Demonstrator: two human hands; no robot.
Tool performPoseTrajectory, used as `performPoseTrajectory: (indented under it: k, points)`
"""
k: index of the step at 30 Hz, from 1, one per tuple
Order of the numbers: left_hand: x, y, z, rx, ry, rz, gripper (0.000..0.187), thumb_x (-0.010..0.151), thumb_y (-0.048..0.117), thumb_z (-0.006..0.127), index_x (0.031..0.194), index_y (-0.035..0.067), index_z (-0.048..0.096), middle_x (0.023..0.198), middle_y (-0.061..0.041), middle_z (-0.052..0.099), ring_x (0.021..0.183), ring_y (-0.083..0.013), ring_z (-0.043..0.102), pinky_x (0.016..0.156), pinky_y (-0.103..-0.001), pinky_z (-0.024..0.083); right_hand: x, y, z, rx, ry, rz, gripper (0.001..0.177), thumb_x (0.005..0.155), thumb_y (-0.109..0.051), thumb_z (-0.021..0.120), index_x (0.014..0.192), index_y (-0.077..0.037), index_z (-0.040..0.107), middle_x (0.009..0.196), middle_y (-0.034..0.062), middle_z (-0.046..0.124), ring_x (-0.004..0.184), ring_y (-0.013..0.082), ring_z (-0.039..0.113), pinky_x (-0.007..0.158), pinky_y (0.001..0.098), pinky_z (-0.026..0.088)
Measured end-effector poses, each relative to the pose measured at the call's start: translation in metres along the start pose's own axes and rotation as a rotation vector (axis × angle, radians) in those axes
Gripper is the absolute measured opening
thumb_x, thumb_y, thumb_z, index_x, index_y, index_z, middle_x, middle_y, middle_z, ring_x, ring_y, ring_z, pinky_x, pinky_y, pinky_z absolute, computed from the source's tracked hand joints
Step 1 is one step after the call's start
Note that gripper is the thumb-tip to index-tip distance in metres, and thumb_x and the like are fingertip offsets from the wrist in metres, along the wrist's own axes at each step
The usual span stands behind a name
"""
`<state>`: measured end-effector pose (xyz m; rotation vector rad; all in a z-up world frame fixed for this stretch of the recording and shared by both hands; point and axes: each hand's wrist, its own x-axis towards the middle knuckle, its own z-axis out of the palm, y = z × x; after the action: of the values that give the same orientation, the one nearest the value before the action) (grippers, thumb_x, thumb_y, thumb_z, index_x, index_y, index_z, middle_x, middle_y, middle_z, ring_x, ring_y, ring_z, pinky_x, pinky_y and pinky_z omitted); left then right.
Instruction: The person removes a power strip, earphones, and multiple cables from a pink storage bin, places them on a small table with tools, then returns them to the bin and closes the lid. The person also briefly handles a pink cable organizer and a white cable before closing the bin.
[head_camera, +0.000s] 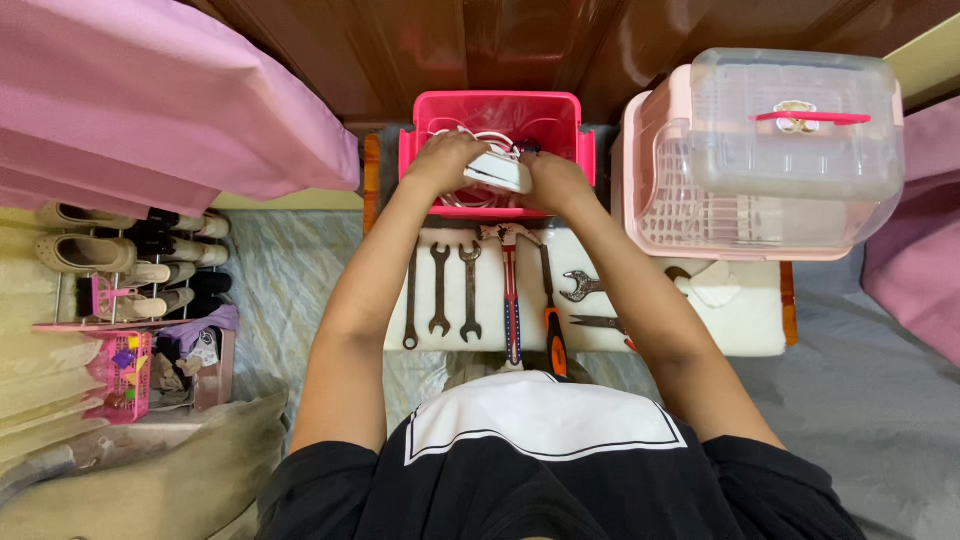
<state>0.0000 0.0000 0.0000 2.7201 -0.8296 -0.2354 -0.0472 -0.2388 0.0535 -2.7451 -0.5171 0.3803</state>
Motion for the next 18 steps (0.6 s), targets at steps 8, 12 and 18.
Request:
performPoseTrajectory:
  k: [8,12,18]
  points:
    - [-0.028,0.026,-0.031,-0.218,0.293,-0.064,0.080,0.068,0.027,0.094,0.138,0.014,0.060,0.139,-0.017,0.058,0.133,-0.0378,0.050,0.111,-0.051,0.037,-0.034,0.003,-0.040,0.050,0.066,0.023,0.043,0.078,-0.038,0.080,0.107,-0.008,0.070,0.093,0.0194,0.073,0.087,0.0389,0.069,0.078,0.0504,0.053]
    - [-0.059,0.051,-0.026,-0.356,0.705,-0.102,0.083,0.082,0.032,0.094,0.148,0.006,0.048,0.151,-0.022,0.050,0.143,-0.0406,0.043,0.119,-0.050,0.034,-0.067,0.022,-0.041,0.318,0.096,0.131,0.039,0.082,-0.038,0.077,0.103,-0.005,0.072,0.086,0.0185,0.072,0.077,0.0320,0.070,0.073,0.0448,0.054]
    - [-0.085,0.111,0.027,-1.219,0.997,-0.485,0.080,0.093,0.036,0.078,0.156,0.006,0.038,0.136,-0.015,0.058,0.105,-0.0213,0.059,0.093,-0.038,0.048,-0.109,0.053,0.015,0.901,0.031,0.135,0.046,0.088,-0.036,0.072,0.119,-0.002,0.073,0.100,0.0099,0.076,0.088,0.0178,0.070,0.081,0.0317,0.055]
